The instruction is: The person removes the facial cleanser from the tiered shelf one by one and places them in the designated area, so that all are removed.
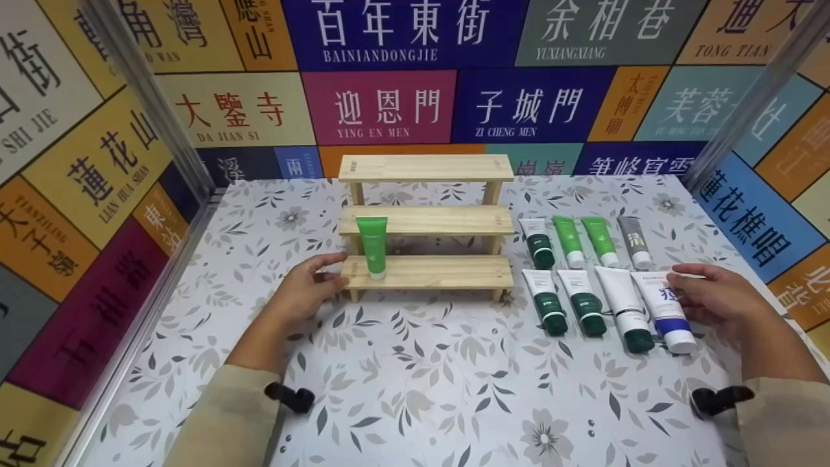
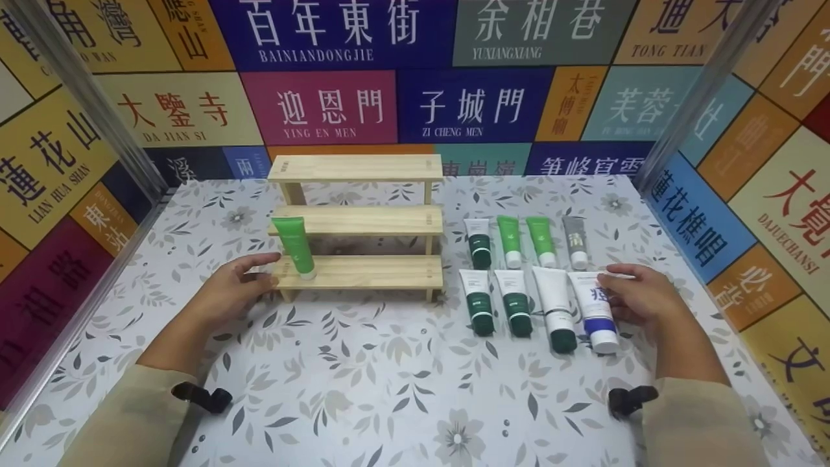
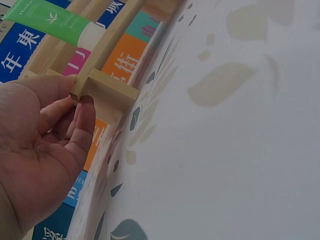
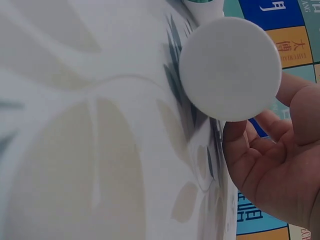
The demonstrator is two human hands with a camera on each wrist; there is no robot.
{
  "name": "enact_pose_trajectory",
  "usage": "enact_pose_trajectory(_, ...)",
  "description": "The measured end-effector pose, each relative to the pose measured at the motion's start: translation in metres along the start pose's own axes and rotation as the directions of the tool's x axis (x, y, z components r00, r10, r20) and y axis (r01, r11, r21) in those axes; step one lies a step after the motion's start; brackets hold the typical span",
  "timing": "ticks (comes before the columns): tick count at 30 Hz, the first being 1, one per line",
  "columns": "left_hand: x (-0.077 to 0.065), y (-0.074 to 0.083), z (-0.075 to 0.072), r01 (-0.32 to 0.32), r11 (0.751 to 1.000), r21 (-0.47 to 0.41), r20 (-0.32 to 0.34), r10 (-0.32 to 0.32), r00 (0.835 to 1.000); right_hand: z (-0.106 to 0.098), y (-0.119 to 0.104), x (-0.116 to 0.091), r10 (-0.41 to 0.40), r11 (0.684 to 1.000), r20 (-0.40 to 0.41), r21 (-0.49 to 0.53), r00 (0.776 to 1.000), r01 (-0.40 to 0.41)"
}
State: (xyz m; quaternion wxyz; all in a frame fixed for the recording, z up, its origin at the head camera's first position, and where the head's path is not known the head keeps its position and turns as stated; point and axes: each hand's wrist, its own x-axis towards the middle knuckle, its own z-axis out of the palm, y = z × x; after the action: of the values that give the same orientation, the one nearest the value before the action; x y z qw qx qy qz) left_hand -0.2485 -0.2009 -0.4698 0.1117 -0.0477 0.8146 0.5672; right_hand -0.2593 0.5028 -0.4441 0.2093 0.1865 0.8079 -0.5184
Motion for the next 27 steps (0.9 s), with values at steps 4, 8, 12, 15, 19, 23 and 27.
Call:
enact_pose_trajectory(4,0.000,0.000,0.000,-0.011,1.000,0.005,-0.001,0.011,1.000,0.002,-0.007,-0.003,0.002,1.000,-0.026,0.007,1.000,-0.002)
enact_pose_trajectory(8,0.000,-0.001,0.000,-0.020,1.000,0.003,-0.003,0.020,1.000,0.009,-0.019,-0.004,-0.057,0.998,-0.008,0.018,0.998,0.057)
enact_pose_trajectory(12,-0.001,0.000,0.000,-0.025,1.000,-0.004,-0.007,0.025,1.000,0.026,-0.034,-0.007,-0.153,0.987,0.017,0.054,0.988,0.152)
enact_pose_trajectory(15,-0.002,-0.001,0.001,-0.034,0.999,0.001,-0.012,0.034,0.999,0.043,-0.046,-0.010,-0.238,0.970,0.013,0.061,0.971,0.237)
enact_pose_trajectory(19,-0.002,-0.001,0.000,-0.039,0.999,0.028,-0.018,0.039,0.999,0.067,-0.063,-0.018,-0.339,0.938,0.001,0.081,0.941,0.338)
enact_pose_trajectory(23,-0.002,-0.001,0.000,-0.035,0.999,0.037,-0.025,0.036,0.999,0.094,-0.080,-0.026,-0.423,0.894,0.010,0.169,0.906,0.415)
enact_pose_trajectory(27,-0.002,0.000,0.000,-0.036,0.999,0.030,-0.023,0.037,0.999,0.122,-0.096,-0.033,-0.477,0.863,0.029,0.207,0.878,0.461)
